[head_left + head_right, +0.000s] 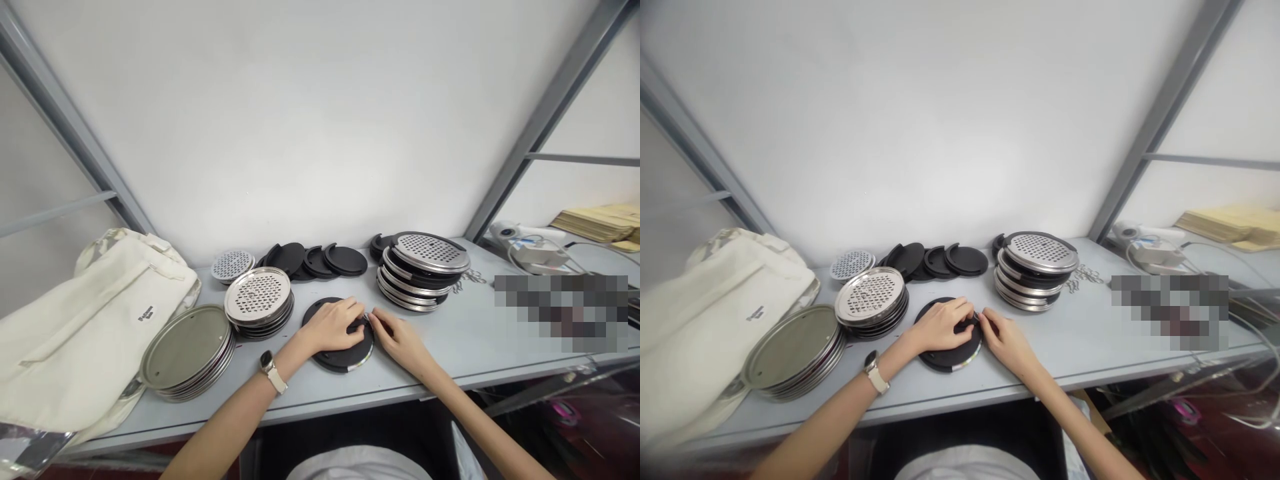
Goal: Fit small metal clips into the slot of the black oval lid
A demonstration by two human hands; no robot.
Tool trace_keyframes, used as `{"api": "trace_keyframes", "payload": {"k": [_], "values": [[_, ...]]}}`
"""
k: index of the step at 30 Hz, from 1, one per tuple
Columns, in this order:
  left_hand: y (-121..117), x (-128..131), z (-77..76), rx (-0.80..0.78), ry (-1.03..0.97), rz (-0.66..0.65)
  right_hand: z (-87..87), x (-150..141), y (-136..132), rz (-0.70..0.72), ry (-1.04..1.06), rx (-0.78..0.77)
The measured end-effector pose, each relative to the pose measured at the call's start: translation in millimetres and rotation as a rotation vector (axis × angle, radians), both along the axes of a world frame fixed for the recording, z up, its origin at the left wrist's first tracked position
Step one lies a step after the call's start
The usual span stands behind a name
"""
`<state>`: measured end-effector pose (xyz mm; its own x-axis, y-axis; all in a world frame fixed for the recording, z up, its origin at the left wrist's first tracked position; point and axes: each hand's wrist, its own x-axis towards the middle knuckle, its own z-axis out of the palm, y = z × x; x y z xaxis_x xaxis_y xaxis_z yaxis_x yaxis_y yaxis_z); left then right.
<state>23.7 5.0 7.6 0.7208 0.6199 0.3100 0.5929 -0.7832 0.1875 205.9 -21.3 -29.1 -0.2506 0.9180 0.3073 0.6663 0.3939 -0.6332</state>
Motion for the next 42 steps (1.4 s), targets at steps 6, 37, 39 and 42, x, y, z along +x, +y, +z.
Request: {"api": "trace_keyframes", "payload": {"k": [6,37,39,42], "values": [[2.1,0.9,-1.3,0.011,-0.061,-0.056,2.7,2.2,0.4,-0.009,0.116,0.114],[4.6,0.3,-4.7,0.005,-0.089,-0.085,-7.1,1.8,6.5,0.01,-0.14,0.043],[4.9,0.1,-5.3,-0.007,-0.098,-0.086,-8.9,1.7,7.2,0.001,-0.182,0.046],[5.3,0.3,-6.5,-0.019,-0.113,-0.083,-9.4,1.1,7.9,-0.015,-0.228,0.035]]}}
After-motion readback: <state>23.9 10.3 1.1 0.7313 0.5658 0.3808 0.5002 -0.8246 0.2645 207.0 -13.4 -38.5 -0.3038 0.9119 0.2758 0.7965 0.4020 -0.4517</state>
